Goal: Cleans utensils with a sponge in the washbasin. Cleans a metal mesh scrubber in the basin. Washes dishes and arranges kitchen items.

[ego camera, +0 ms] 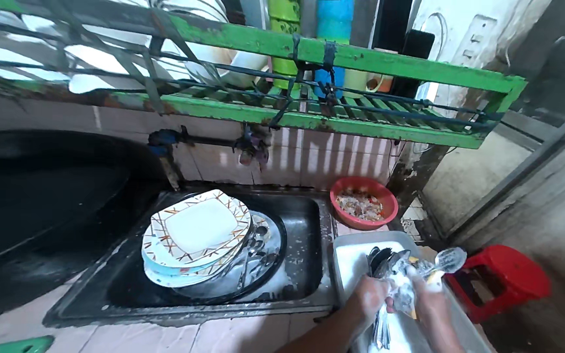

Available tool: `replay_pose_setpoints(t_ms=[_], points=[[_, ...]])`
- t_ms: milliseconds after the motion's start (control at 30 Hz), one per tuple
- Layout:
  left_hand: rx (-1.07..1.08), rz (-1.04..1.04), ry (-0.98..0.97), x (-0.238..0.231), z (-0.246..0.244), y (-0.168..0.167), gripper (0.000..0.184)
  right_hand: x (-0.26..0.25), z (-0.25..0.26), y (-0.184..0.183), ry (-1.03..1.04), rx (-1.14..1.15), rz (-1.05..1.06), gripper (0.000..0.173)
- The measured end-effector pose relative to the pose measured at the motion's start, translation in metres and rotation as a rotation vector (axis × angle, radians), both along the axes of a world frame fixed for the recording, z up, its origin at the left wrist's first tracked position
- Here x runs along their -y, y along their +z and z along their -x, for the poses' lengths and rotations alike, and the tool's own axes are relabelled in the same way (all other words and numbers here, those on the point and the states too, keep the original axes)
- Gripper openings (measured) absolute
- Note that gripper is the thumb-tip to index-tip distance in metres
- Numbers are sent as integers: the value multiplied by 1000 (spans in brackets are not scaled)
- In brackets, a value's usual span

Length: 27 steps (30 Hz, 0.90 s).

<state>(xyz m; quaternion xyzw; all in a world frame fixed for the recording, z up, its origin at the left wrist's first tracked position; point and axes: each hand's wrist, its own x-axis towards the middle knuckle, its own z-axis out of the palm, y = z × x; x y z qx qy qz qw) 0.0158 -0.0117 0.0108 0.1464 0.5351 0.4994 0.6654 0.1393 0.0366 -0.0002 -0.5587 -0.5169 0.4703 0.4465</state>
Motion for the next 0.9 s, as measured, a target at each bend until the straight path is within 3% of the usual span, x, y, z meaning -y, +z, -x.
replay_pose_setpoints(t_ms=[167,233,300,467,633,733,833,900], points=[[66,-157,68,0,4,-7,25,-27,-32,43,86,276,118,45],[84,-203,115,-1,6,-11,24,-37,-47,59,329,541,296,46],[66,-188,36,0,4,-7,24,-34,-42,62,609,762,448,50],[-76,-136,-224,5,3,1,20,-7,-27,29,955,840,435,54],[139,-128,28,-6,6,-4,16,23,-44,9,1127,930,336,62],[173,-115,66,-9,10,-8,18,21,-57,22,878,1013,309,59],[130,-106,-56,-5,3,-10,23,9,-66,39,420,568,167,57],[84,-104,-151,0,-1,-6,23,1,-56,49,320,321,104,61]])
